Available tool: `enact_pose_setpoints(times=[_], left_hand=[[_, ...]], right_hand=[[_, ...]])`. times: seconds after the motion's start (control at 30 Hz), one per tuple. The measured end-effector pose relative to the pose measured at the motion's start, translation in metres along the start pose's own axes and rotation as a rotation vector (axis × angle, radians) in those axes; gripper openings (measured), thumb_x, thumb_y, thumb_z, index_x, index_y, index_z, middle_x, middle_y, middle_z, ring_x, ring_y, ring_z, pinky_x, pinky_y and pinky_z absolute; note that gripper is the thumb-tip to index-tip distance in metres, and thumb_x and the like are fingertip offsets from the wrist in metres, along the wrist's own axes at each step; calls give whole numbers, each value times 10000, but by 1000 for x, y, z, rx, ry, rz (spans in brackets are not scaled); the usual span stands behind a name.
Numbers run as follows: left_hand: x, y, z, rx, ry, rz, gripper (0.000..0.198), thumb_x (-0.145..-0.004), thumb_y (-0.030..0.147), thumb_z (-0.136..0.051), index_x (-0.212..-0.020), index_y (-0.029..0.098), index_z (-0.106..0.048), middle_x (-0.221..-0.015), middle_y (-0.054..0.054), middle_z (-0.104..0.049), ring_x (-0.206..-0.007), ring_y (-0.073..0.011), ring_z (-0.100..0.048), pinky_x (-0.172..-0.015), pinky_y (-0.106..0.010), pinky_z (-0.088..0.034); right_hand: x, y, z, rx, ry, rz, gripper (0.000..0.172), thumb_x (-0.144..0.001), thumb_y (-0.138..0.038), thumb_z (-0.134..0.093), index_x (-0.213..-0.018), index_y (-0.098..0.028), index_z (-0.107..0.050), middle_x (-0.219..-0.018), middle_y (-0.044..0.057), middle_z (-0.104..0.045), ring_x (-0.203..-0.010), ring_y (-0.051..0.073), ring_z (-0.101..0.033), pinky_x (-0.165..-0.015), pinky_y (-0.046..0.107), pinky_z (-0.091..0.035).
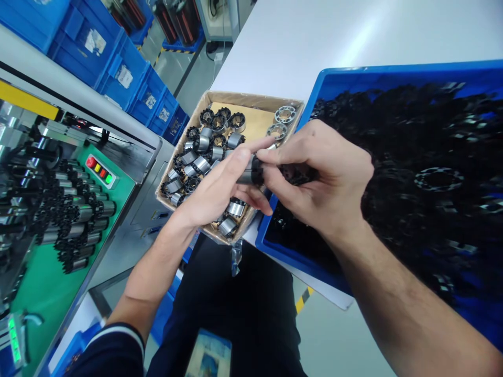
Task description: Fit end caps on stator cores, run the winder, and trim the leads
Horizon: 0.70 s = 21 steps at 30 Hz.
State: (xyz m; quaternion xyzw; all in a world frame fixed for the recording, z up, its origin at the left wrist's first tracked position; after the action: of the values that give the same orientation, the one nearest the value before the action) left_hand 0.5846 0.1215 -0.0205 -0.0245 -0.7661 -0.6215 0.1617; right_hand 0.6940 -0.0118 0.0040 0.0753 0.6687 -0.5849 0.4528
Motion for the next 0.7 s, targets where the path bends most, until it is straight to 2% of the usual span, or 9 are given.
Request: enact_pose_setpoints(times=[0.1, 0.17, 0.23, 0.33, 0.4, 0.5, 0.57, 0.63, 0.7], left_hand=[[-1, -3, 11, -101, 84, 20, 841, -1131, 981, -743, -1483, 223, -839, -1021, -61, -902, -819, -268, -941, -727, -323, -749], [-2, -3, 14, -113, 100, -4, 844, -1054, 1045, -776, -1217, 218, -808, -978, -69, -890, -810, -271, -938, -636, -286, -686], [-2, -1, 15, -95, 122, -47, 784, -1031, 1014, -840, -1089, 245, -698, -908, -35, -856, -731, -244, -902, -587, -273, -643], [-4, 3, 18, -58, 165, -128, 691, -1087, 931, -848, -1128, 274, -640, -847, 20, -823, -585, -181, -793, -553, -268, -590], [-7, 7, 16, -48, 151, -197, 725, -1104, 983, -777, -1144, 267, -668, -802, 27, -808, -510, -147, -703, -513, -262, -539], [-7, 21, 15, -6, 155, -366, 837, -1108, 1074, -662, -992, 245, -665, -680, 32, -733, -431, -104, -570, -448, -235, -451], [-4, 28, 14, 6, 165, -437, 790, -1160, 1003, -678, -976, 234, -690, -670, 36, -717, -453, -92, -557, -490, -219, -490], [0, 29, 9, 22, 127, -459, 706, -1204, 929, -701, -1075, 235, -722, -666, 55, -692, -462, -91, -538, -532, -217, -528], [2, 25, 5, 54, 85, -457, 717, -1208, 970, -655, -1188, 254, -695, -671, 69, -669, -438, -100, -511, -485, -219, -478]], right_hand=[[-1, 0, -4, 18, -32, 13, 238, -1028, -232, -937, -1166, -421, -980, -820, 10, -701, -691, 233, -584, -622, 441, -479], [-1, 5, -8, -29, -76, -33, 316, -1000, -255, -984, -1230, -472, -986, -824, 0, -722, -679, 241, -573, -653, 476, -528], [-1, 9, -10, -108, -103, -86, 332, -1029, -313, -993, -1292, -517, -988, -848, -6, -758, -668, 242, -566, -702, 499, -590], [1, 16, -10, -179, -118, -197, 262, -1136, -407, -924, -1374, -498, -982, -895, 2, -781, -669, 230, -585, -661, 475, -556], [3, 21, -10, -207, -123, -281, 221, -1196, -459, -880, -1394, -448, -978, -914, 8, -786, -661, 209, -607, -628, 448, -510], [5, 25, -8, -238, -113, -353, 232, -1201, -587, -900, -1320, -407, -984, -859, 10, -755, -633, 191, -588, -649, 439, -530], [4, 25, -7, -235, -106, -355, 276, -1160, -656, -942, -1244, -397, -991, -817, 10, -725, -637, 197, -577, -664, 431, -549], [2, 22, -8, -232, -126, -318, 279, -1128, -652, -985, -1201, -383, -1004, -819, 9, -743, -656, 197, -597, -665, 413, -549], [1, 17, -13, -251, -163, -244, 230, -1094, -581, -1043, -1198, -377, -1021, -812, -2, -764, -661, 188, -618, -653, 389, -536]])
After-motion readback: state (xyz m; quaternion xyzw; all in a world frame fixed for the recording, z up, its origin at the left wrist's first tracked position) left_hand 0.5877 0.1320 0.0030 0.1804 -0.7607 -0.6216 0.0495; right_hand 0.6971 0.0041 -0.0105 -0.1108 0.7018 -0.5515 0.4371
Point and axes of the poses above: each hand's wrist, its own x-axis away from the middle knuckle, its own z-axis out of the back of the hand, y = z × x, the point moved 8 cm from there along -x, towards the middle knuckle
